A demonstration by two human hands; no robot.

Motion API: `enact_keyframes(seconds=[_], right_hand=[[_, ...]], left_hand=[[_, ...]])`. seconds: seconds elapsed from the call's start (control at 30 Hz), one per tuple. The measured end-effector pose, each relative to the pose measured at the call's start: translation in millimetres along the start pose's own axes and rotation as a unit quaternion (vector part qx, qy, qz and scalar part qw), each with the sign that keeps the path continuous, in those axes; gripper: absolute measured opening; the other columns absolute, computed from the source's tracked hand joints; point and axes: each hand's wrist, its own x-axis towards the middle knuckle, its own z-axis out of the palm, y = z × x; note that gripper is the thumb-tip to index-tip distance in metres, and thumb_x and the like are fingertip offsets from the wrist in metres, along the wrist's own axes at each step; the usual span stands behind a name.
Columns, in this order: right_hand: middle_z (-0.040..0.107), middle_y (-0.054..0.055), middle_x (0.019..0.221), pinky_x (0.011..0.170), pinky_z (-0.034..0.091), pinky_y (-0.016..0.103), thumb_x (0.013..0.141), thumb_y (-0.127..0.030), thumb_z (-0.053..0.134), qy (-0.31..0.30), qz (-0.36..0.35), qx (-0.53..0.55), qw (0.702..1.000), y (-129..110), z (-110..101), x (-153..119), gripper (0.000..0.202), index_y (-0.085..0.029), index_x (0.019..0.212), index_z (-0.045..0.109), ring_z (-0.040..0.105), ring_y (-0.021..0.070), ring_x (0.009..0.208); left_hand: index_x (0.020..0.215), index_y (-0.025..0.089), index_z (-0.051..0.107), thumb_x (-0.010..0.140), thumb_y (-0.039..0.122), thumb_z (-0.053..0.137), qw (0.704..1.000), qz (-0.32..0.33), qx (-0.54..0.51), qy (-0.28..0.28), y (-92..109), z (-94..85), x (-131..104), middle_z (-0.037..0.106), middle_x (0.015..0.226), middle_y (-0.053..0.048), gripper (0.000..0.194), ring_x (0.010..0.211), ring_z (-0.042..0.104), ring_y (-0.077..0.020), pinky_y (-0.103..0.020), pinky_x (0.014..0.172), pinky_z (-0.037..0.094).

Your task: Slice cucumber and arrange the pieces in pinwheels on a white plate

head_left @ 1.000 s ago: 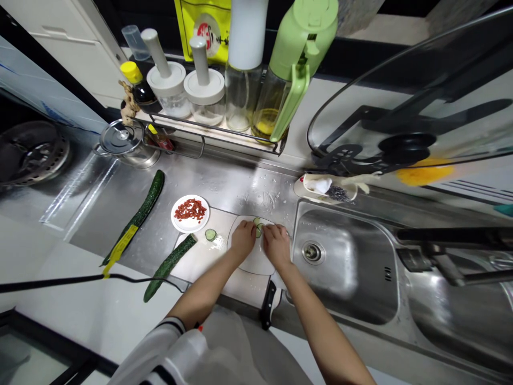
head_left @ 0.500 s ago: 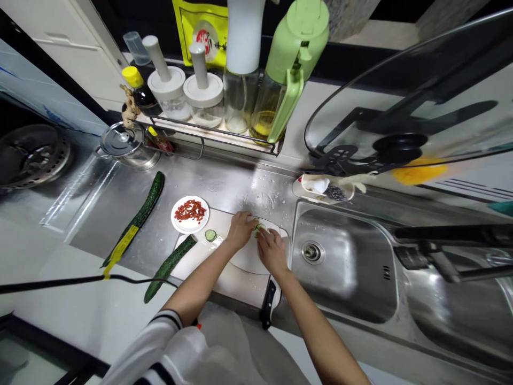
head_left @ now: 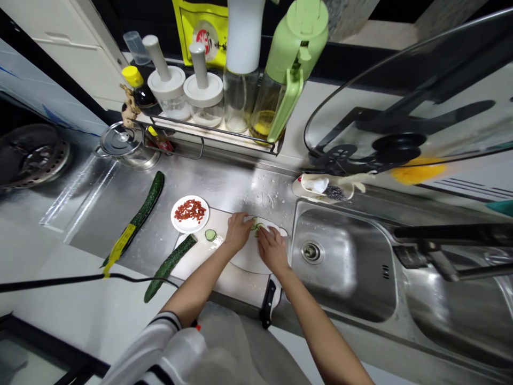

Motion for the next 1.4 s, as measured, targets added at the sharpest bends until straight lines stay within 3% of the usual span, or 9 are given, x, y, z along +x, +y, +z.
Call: enact_keyframes(seconds=[0.27,0.47,0.77,0.97,1.13,1.27,1.4], right_hand=[[0.050,0.010,0.134,0.092,0.030,0.043,0.092,-0.021,0.038,-0.014,0.008,-0.040,0.999,-7.0,4.6,5.5,0.043,-0.020,0.133,0.048,0.028,0.0302,0.127],[0.048,0.010,0.136,0.092,0.029,0.044,0.090,-0.019,0.037,-0.030,0.006,-0.064,0.997,-7.3,8.5,5.1,0.045,-0.021,0.135,0.046,0.026,0.0314,0.128],[0.047,0.008,0.137,0.092,0.027,0.044,0.091,-0.017,0.034,-0.036,0.013,-0.078,0.996,-10.9,7.9,4.8,0.045,-0.022,0.134,0.047,0.027,0.0313,0.129],[0.045,0.009,0.139,0.092,0.028,0.046,0.091,-0.016,0.034,-0.036,0.009,-0.078,0.996,-11.1,8.1,4.6,0.045,-0.022,0.134,0.046,0.027,0.0313,0.129],[0.047,0.009,0.138,0.092,0.029,0.045,0.092,-0.015,0.034,-0.008,0.004,-0.095,0.995,-11.5,10.5,4.1,0.043,-0.020,0.132,0.049,0.029,0.0305,0.128],[0.050,0.010,0.135,0.091,0.030,0.043,0.092,-0.018,0.036,0.021,0.000,-0.095,0.995,-14.4,9.6,3.1,0.041,-0.017,0.131,0.050,0.032,0.0296,0.126],[0.051,0.012,0.133,0.091,0.031,0.043,0.092,-0.021,0.038,0.037,0.001,-0.085,0.996,-17.8,6.6,1.6,0.040,-0.017,0.131,0.050,0.034,0.0299,0.125]], left_hand=[[0.102,0.026,0.066,0.089,0.024,0.049,1.000,-0.021,0.001,0.007,-2.6,0.6,-11.7,0.059,0.104,-0.008,0.022,0.104,0.043,-0.0226,-0.037,0.086,0.035],[0.097,0.025,0.067,0.090,0.027,0.047,1.000,-0.029,0.005,-0.008,0.6,-2.5,-10.7,0.059,0.103,-0.007,0.022,0.104,0.043,-0.0230,-0.038,0.086,0.034],[0.092,0.024,0.068,0.090,0.027,0.048,0.999,-0.033,-0.014,0.015,1.7,-4.3,-11.0,0.060,0.102,-0.007,0.021,0.104,0.045,-0.0221,-0.037,0.086,0.035],[0.105,0.022,0.065,0.089,0.022,0.046,0.995,-0.068,-0.025,0.068,-14.9,-33.7,-34.8,0.061,0.104,-0.007,0.025,0.097,0.051,-0.0197,-0.033,0.087,0.038],[0.108,0.022,0.065,0.087,0.024,0.048,0.981,-0.153,0.075,0.097,-42.4,-63.5,-71.1,0.060,0.105,-0.009,0.027,0.099,0.047,-0.0247,-0.038,0.087,0.036],[0.101,0.023,0.068,0.083,0.027,0.054,0.957,-0.232,0.156,0.078,-52.2,-71.3,-86.7,0.053,0.118,-0.011,0.023,0.106,0.041,-0.0295,-0.043,0.086,0.033],[0.102,0.022,0.068,0.082,0.028,0.056,0.949,-0.257,0.168,0.072,-53.1,-70.4,-87.5,0.047,0.125,-0.012,0.024,0.111,0.036,-0.0311,-0.044,0.087,0.031]])
